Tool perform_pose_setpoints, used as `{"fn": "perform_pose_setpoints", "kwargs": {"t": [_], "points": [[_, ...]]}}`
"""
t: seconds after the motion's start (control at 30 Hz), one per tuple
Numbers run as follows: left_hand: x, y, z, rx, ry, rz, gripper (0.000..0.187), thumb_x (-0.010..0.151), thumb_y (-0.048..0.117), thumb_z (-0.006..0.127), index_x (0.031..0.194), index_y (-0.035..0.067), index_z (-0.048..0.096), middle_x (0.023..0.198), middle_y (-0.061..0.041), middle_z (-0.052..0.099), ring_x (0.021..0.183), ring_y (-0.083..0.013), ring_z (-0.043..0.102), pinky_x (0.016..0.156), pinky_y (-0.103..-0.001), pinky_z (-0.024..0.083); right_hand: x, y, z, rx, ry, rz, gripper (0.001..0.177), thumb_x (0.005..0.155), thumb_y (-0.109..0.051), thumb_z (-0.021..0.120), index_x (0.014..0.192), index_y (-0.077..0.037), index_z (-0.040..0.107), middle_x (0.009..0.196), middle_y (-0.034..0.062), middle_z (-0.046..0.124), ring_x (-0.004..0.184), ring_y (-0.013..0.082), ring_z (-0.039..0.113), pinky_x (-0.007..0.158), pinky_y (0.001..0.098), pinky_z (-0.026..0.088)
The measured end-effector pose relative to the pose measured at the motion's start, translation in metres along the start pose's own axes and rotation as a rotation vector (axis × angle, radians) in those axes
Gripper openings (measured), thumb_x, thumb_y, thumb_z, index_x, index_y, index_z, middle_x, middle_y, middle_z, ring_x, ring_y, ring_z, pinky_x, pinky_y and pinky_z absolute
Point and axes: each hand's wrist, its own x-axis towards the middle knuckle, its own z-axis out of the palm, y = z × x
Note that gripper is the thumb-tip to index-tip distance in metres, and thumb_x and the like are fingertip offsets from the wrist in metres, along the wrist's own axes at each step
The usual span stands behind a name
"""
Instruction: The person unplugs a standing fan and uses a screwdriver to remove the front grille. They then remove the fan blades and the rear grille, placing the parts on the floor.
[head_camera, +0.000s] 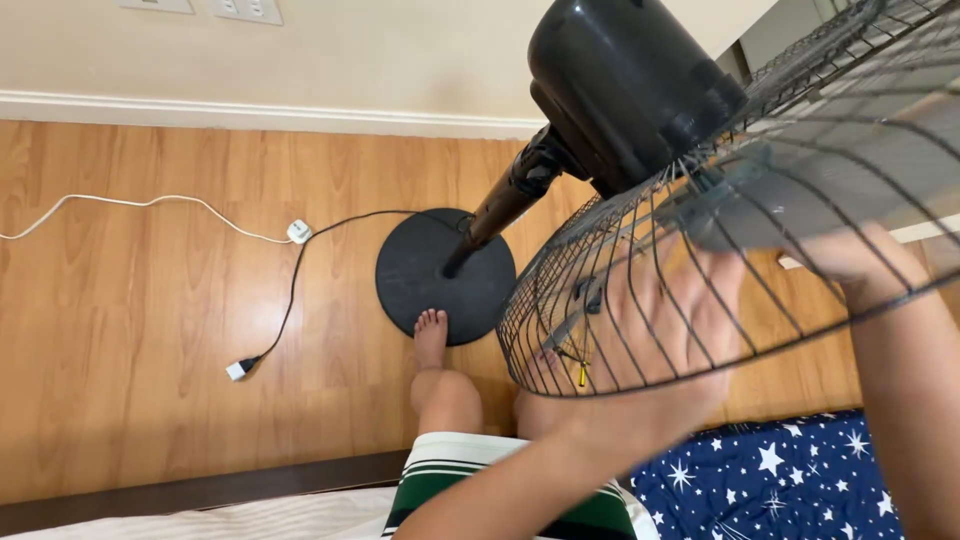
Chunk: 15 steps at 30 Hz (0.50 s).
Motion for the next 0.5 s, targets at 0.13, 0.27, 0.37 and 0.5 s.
{"fn": "perform_pose_setpoints", "kwargs": {"t": [0.13, 0.27, 0.37, 0.5], "points": [[0.019, -0.015, 0.032, 0.223, 0.128, -0.146, 0.038, 0.108, 0.022, 0.074, 0.131, -0.004, 0.058, 0.123, -0.020, 0.065, 0.117, -0.0376, 0.066, 0.098, -0.047, 0.053, 0.028, -0.083, 0.019, 0.167, -0.094, 0.508, 0.025, 0.096, -0.021, 0.068, 0.101, 0.002, 0.075, 0.085, 0.0119, 0.073, 0.075, 0.0212, 0.067, 0.067, 0.0357, 0.054], [0.031, -0.027, 0.039, 0.340, 0.329, -0.188, 0.057, 0.094, 0.027, 0.071, 0.134, -0.008, 0.052, 0.122, -0.024, 0.064, 0.110, -0.0424, 0.066, 0.093, -0.049, 0.054, 0.030, -0.123, 0.022, 0.269, -0.159, 0.297, 0.018, 0.092, -0.013, 0.066, 0.104, -0.001, 0.072, 0.083, 0.0068, 0.074, 0.072, 0.0176, 0.070, 0.064, 0.0304, 0.058], [0.031, -0.045, 0.040, -0.110, 0.246, -0.267, 0.049, 0.093, 0.025, 0.068, 0.132, -0.001, 0.054, 0.117, -0.020, 0.068, 0.104, -0.0405, 0.069, 0.088, -0.047, 0.058, 0.014, -0.107, 0.031, 0.205, -0.198, 0.282, 0.021, 0.090, -0.012, 0.068, 0.105, 0.000, 0.074, 0.087, 0.0059, 0.078, 0.078, 0.0179, 0.075, 0.066, 0.0306, 0.062], [0.039, -0.057, 0.050, -0.229, 0.213, -0.387, 0.025, 0.104, 0.024, 0.064, 0.121, 0.006, 0.061, 0.108, -0.015, 0.074, 0.098, -0.0367, 0.073, 0.082, -0.043, 0.058, -0.063, -0.069, 0.082, 0.037, -0.119, 0.363, 0.053, 0.085, -0.031, 0.073, 0.133, -0.010, 0.062, 0.098, 0.0019, 0.075, 0.082, 0.0150, 0.069, 0.072, 0.0308, 0.058]]}}
